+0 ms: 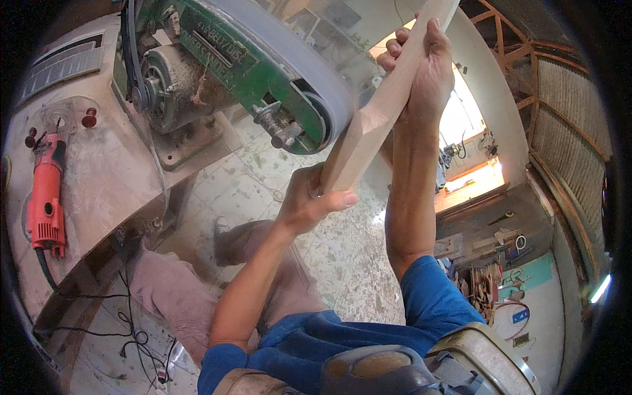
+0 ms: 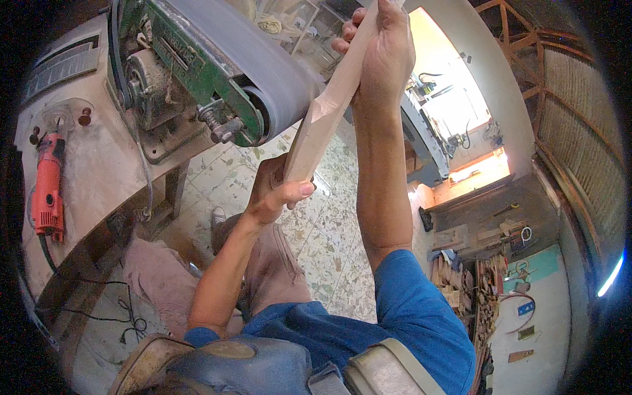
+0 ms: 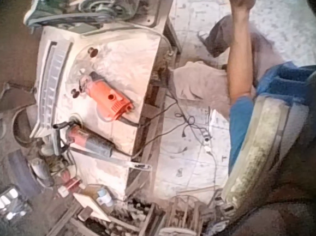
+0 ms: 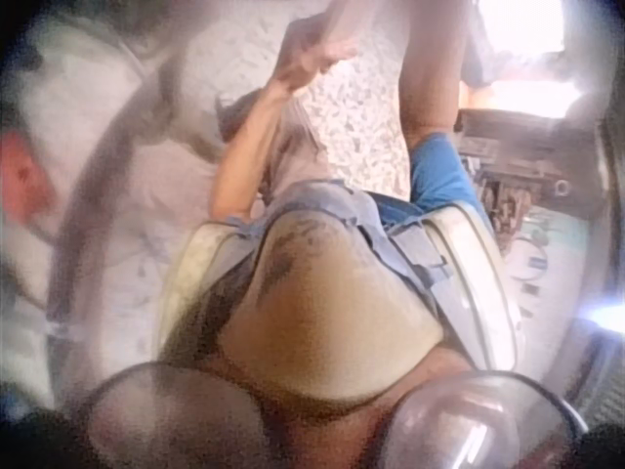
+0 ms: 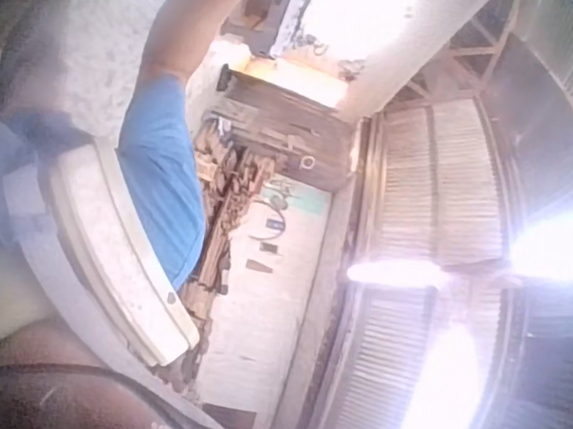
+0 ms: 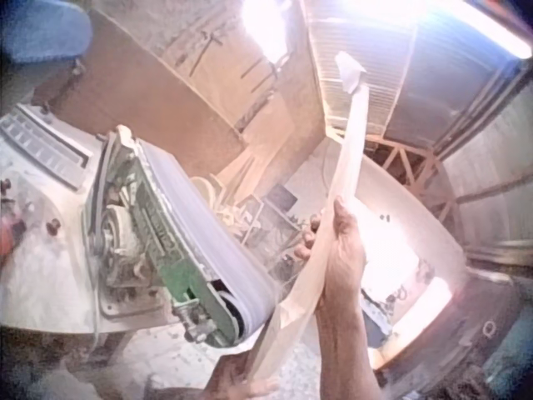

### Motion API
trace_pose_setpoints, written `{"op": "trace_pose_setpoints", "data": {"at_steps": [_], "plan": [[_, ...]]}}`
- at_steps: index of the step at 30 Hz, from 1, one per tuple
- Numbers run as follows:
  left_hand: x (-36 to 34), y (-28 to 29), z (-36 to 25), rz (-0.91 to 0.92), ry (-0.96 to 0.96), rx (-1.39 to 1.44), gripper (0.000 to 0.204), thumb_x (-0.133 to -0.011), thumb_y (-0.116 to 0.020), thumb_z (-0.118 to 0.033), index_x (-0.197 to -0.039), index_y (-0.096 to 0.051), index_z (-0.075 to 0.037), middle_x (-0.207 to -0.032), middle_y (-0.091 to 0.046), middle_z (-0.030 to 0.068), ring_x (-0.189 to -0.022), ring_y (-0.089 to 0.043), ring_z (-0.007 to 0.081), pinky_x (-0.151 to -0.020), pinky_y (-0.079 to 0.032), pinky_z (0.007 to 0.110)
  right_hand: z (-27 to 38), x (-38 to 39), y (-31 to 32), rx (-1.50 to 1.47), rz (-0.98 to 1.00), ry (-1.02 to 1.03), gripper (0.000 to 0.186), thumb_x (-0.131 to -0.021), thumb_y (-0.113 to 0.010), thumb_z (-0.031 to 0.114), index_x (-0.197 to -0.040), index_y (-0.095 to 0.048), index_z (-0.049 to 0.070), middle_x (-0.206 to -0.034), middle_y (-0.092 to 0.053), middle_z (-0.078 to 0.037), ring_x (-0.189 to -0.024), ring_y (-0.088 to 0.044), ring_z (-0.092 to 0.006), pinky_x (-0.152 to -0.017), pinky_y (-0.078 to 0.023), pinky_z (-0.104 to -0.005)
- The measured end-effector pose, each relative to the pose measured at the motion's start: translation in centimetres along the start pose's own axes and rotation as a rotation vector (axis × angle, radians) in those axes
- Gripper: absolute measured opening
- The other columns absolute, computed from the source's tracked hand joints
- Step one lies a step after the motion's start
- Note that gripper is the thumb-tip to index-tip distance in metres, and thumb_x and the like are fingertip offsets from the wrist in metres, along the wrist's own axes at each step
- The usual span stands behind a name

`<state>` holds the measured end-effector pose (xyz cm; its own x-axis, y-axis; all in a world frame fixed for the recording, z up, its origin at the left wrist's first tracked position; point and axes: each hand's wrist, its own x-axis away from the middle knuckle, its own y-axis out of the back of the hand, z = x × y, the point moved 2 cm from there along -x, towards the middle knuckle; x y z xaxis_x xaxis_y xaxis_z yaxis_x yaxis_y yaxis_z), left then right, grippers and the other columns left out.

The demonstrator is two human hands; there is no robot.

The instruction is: The person sands the surface of a wooden guitar neck by holding it against a moving belt sander, rotating the wood to reach different areas.

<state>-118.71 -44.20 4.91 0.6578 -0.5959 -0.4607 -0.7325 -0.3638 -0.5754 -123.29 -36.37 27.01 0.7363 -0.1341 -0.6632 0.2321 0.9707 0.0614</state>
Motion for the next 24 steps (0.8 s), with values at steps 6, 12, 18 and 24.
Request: {"op": "trace_pose_setpoints", "data": {"at_steps": [6, 12, 18, 24], "plan": [[-0.3, -0.4, 0.2, -0.022, -0.031, 0.048, 0.041, -0.072, -0.074, -0.038, -0.085, -0.063, -0.001, -0.069, -0.056, 0.0023, -0.054, -0.049, 0.0083, -0.048, -0.039, 0.024, 0.2, 0.4, -0.7, 0.040, -0.024, 0.006, 0.037, -0.102, -0.058, 0.035, -0.116, -0.047, 0.003, -0.091, -0.051, -0.009, -0.077, -0.053, -0.0148, -0.055, -0.047, -0.0256], [-0.4, -0.3, 1.0, 0.013, -0.011, 0.124, 0.036, -0.076, -0.076, -0.036, -0.084, -0.064, -0.003, -0.068, -0.057, -0.0003, -0.055, -0.050, 0.0067, -0.049, -0.036, 0.022, 0.1, 0.5, -0.9, 0.074, -0.047, -0.005, 0.037, -0.101, -0.059, 0.034, -0.115, -0.046, 0.001, -0.091, -0.052, -0.010, -0.077, -0.053, -0.0150, -0.055, -0.047, -0.0257], [-0.3, -0.4, 0.8, 0.031, -0.028, 0.153, 0.034, -0.077, -0.075, -0.036, -0.082, -0.063, -0.005, -0.066, -0.056, -0.0004, -0.051, -0.049, 0.0067, -0.046, -0.036, 0.023, -0.1, 0.6, -1.0, 0.084, 0.008, 0.036, 0.038, -0.101, -0.059, 0.034, -0.115, -0.045, 0.001, -0.091, -0.051, -0.010, -0.077, -0.053, -0.0153, -0.054, -0.047, -0.0259], [-0.4, -0.4, 0.9, 0.053, 0.005, 0.165, 0.033, -0.076, -0.074, -0.036, -0.080, -0.062, -0.005, -0.065, -0.056, 0.0000, -0.051, -0.048, 0.0070, -0.046, -0.036, 0.023, 0.0, 0.8, -1.4, 0.128, 0.000, 0.051, 0.038, -0.101, -0.059, 0.033, -0.115, -0.045, 0.001, -0.091, -0.050, -0.009, -0.077, -0.054, -0.0149, -0.053, -0.048, -0.0246]]}}
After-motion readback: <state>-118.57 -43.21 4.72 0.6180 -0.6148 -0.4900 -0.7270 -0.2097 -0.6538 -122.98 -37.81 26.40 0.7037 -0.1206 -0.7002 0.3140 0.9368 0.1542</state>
